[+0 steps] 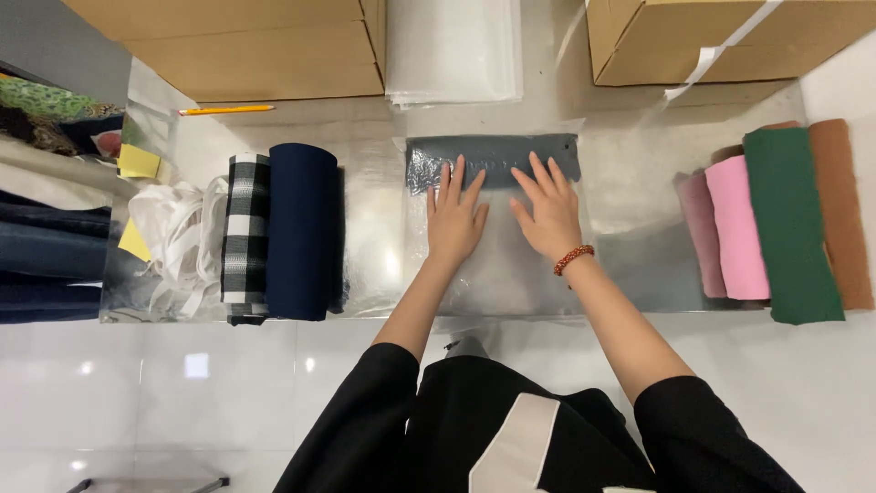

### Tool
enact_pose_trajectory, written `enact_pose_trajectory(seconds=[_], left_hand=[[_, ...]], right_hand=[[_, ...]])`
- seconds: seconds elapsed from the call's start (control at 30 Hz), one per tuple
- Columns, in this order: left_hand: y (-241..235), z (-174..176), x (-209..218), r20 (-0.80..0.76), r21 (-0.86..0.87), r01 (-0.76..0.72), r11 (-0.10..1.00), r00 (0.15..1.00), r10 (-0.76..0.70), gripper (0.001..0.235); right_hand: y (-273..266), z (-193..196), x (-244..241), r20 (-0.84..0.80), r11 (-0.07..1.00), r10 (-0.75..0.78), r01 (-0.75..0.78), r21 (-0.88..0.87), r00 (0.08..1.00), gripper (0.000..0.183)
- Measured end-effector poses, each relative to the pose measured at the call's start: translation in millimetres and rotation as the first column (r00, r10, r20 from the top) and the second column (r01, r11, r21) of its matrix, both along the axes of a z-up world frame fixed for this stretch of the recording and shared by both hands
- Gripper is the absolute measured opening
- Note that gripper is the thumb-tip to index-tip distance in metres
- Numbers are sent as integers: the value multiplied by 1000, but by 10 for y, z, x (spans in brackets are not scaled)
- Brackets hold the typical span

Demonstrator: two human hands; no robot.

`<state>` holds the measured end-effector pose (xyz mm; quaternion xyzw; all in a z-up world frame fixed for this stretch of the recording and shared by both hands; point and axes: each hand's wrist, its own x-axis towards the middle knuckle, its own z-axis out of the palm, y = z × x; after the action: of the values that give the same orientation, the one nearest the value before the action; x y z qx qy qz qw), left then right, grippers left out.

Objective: The person wraps a folded dark garment in a clear plastic bag and places it into a cardboard box. They then close the box and tie it securely with a white ribbon, finishing with a bow. Finally, they attach a yellow sticky note to the top of the box using a pencil.

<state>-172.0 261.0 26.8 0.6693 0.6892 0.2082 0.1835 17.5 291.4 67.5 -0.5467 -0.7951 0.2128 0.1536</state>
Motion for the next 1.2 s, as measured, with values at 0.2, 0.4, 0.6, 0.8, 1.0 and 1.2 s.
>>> enact_pose_trajectory(seconds=[0.2,0.4,0.6,0.8,1.0,1.2], left_hand=[[-106,-279,-120,-130,-219,59,974,987,-90,62],[-252,-313,-307,-174,-357,118,927,966,-190,62],[-335,-583,-366,-171,-76,148,986,972,-159,59],[-338,-995,-377,-217,76,130,989,970,-111,57],[-368,-422,-505,-236,-139,144,980,956,-174,61],[-439,-380,-657,-257,-279,42,959,959,-117,64]], right_hand=[[-98,-133,-157,238,983,36,8,-183,971,52],[-334,-461,-10,278,960,-40,115,-256,960,55],[-262,-676,-407,69,997,-68,69,-19,995,43],[-313,-989,-892,-25,986,158,-156,59,987,46],[-249,-552,-307,173,985,110,-84,-148,979,55],[-296,-525,406,256,990,-73,101,-99,964,57]])
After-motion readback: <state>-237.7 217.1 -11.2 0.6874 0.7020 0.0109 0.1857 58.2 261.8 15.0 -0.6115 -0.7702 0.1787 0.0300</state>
